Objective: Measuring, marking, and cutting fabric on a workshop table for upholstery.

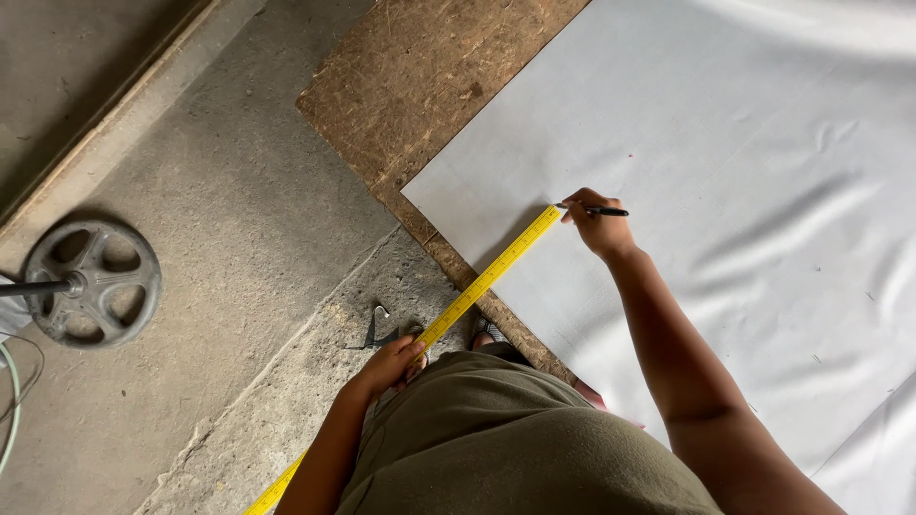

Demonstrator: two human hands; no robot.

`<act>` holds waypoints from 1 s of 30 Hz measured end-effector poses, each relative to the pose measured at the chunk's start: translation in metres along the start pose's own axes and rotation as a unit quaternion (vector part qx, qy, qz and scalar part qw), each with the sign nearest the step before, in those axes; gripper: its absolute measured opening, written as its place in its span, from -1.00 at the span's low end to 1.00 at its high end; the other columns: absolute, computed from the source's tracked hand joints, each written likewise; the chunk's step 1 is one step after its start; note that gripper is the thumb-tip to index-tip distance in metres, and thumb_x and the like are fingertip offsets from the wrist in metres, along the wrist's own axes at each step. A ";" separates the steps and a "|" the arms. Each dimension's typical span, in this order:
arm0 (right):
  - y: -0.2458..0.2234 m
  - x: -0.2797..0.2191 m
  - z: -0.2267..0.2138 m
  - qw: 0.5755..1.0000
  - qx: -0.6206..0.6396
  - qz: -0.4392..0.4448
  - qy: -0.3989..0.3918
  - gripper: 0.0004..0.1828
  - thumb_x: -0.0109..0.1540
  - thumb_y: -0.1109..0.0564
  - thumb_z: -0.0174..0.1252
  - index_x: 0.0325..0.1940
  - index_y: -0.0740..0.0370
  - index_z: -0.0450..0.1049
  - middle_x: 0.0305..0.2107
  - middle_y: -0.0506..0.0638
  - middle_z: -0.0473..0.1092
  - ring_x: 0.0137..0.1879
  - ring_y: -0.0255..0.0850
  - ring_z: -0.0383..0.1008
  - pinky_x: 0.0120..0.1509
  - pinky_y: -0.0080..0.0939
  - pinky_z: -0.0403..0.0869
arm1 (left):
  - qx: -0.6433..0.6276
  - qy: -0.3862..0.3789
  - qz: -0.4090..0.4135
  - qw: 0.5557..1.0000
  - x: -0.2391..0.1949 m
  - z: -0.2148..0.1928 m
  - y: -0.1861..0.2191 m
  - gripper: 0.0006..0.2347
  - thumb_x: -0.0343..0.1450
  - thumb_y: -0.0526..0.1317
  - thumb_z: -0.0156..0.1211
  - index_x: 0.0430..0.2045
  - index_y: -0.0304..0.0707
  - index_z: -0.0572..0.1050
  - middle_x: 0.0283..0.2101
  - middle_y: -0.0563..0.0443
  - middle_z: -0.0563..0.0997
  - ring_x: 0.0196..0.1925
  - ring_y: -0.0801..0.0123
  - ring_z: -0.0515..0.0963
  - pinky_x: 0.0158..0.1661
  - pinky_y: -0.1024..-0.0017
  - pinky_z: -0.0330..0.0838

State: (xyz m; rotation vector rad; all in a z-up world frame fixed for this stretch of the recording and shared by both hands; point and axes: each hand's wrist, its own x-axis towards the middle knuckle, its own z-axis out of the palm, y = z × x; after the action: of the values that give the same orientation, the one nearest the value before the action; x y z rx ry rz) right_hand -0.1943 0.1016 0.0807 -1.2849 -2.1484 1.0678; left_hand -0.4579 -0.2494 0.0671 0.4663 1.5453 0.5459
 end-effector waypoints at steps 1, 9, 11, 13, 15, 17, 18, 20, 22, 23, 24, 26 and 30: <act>-0.002 0.002 0.001 1.000 -0.003 0.004 -0.006 -0.83 0.29 0.24 0.06 -0.20 0.21 0.58 -0.52 0.05 0.56 -0.41 -0.12 0.53 -0.36 -0.24 0.38 | -0.005 0.002 -0.004 1.000 -0.001 0.001 0.001 -0.73 0.51 0.02 0.04 -0.38 -0.20 0.48 -0.71 -0.11 0.43 -0.79 0.26 0.50 -0.78 0.53 0.32; 0.004 0.002 0.005 0.995 -0.084 0.047 -0.039 -0.83 0.27 0.10 0.05 -0.29 0.13 0.55 -0.56 -0.02 0.54 -0.56 -0.09 0.41 -0.46 -0.14 0.35 | -0.007 0.020 -0.021 1.000 0.004 0.004 -0.008 -0.73 0.48 0.04 0.08 -0.39 -0.16 0.51 -0.71 -0.12 0.47 -0.78 0.26 0.51 -0.78 0.52 0.31; -0.004 -0.007 0.010 0.990 -0.129 0.036 -0.033 -0.81 0.28 0.05 0.06 -0.33 0.11 0.52 -0.58 -0.02 0.53 -0.48 0.05 0.51 -0.39 -0.03 0.45 | -0.003 0.020 -0.025 0.999 0.016 0.004 -0.007 -0.71 0.48 0.05 0.09 -0.39 -0.17 0.52 -0.70 -0.14 0.49 -0.77 0.24 0.52 -0.77 0.51 0.32; -0.015 -0.022 0.020 0.972 -0.086 -0.209 0.070 -0.94 0.33 0.22 0.07 -0.21 0.27 0.42 -0.57 0.26 0.40 -0.38 0.27 0.46 -0.32 0.14 0.42 | -0.008 0.026 -0.001 1.000 0.036 0.006 -0.010 -0.69 0.47 0.04 0.14 -0.42 -0.25 0.52 -0.71 -0.18 0.49 -0.79 0.25 0.51 -0.76 0.48 0.31; -0.005 -0.030 0.052 0.967 -0.128 -0.211 0.064 -0.91 0.32 0.13 0.14 -0.10 0.14 0.46 -0.40 0.15 0.48 -0.18 0.15 0.53 -0.10 0.07 0.49 | 0.033 0.013 0.009 0.999 0.064 0.007 0.009 -0.63 0.47 0.12 0.09 -0.39 -0.24 0.53 -0.60 -0.21 0.58 -0.67 0.22 0.61 -0.67 0.44 0.44; -0.001 -0.030 0.065 0.960 -0.170 -0.214 0.057 -0.82 0.31 0.04 0.22 0.00 0.01 0.51 -0.24 0.03 0.57 0.03 0.02 0.60 0.11 0.00 0.56 | 0.072 0.002 0.018 0.997 0.073 0.008 0.038 -0.57 0.47 0.20 0.04 -0.35 -0.23 0.54 -0.50 -0.24 0.67 -0.56 0.19 0.70 -0.57 0.39 0.58; -0.002 -0.025 0.061 0.959 -0.193 -0.201 0.058 -0.72 0.27 -0.01 0.28 0.00 0.11 0.49 -0.06 0.15 0.52 0.18 0.12 0.50 0.23 0.21 0.45 | 0.080 0.016 0.013 0.997 0.069 0.009 0.058 -0.59 0.47 0.17 0.07 -0.29 -0.25 0.52 -0.43 -0.24 0.67 -0.48 0.17 0.72 -0.50 0.40 0.60; 0.010 -0.007 0.047 0.956 -0.217 -0.189 0.059 -0.59 0.23 -0.06 0.35 0.01 0.22 0.47 0.13 0.26 0.47 0.33 0.21 0.41 0.35 0.42 0.34 | 0.086 0.030 0.010 0.996 0.065 0.009 0.078 -0.60 0.47 0.15 0.10 -0.23 -0.28 0.50 -0.37 -0.23 0.68 -0.41 0.16 0.74 -0.42 0.40 0.61; 0.035 0.021 0.031 0.949 -0.254 -0.162 0.096 -0.27 -0.03 -0.07 0.53 0.09 0.30 0.43 0.18 0.38 0.41 0.37 0.30 0.34 0.40 0.48 0.26 | 0.117 0.043 0.007 0.992 0.063 0.002 0.079 -0.58 0.43 0.19 0.18 -0.28 -0.23 0.51 -0.35 -0.20 0.71 -0.40 0.18 0.75 -0.36 0.32 0.64; 0.041 0.031 0.020 0.949 -0.252 -0.163 0.095 -0.27 -0.03 -0.07 0.53 0.09 0.30 0.43 0.18 0.38 0.41 0.37 0.30 0.34 0.40 0.48 0.26 | 0.118 0.044 0.006 0.992 0.069 0.005 0.069 -0.58 0.43 0.19 0.18 -0.28 -0.23 0.51 -0.35 -0.20 0.71 -0.40 0.18 0.75 -0.36 0.32 0.64; 0.048 0.042 0.008 0.962 -0.214 -0.141 0.098 -0.29 0.02 -0.08 0.51 0.09 0.30 0.39 0.22 0.41 0.36 0.38 0.36 0.29 0.43 0.53 0.19 | 0.079 0.045 0.009 0.996 0.075 0.007 0.059 -0.62 0.44 0.17 0.16 -0.30 -0.19 0.51 -0.35 -0.18 0.71 -0.40 0.20 0.75 -0.37 0.38 0.63; 0.060 0.058 -0.005 0.973 -0.174 -0.118 0.099 -0.31 0.08 -0.09 0.49 0.10 0.31 0.36 0.27 0.44 0.31 0.40 0.42 0.25 0.45 0.59 0.11 | 0.040 0.047 0.011 0.998 0.081 0.015 0.051 -0.65 0.46 0.16 0.14 -0.32 -0.15 0.51 -0.36 -0.15 0.71 -0.40 0.23 0.74 -0.37 0.43 0.62; 0.069 0.076 -0.016 0.982 -0.169 -0.055 0.067 -0.33 0.10 -0.18 0.46 0.09 0.17 0.33 0.41 0.25 0.21 0.52 0.29 0.12 0.57 0.45 -0.04 | 0.043 0.042 0.035 0.998 0.079 0.026 0.065 -0.65 0.50 0.11 0.11 -0.19 -0.21 0.53 -0.36 -0.15 0.70 -0.42 0.28 0.73 -0.38 0.46 0.62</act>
State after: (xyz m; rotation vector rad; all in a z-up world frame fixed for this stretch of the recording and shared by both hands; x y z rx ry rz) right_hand -0.1819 0.1939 0.0340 -1.3188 -2.3330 0.5713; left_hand -0.4378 -0.1485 0.0429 0.5720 1.6421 0.5602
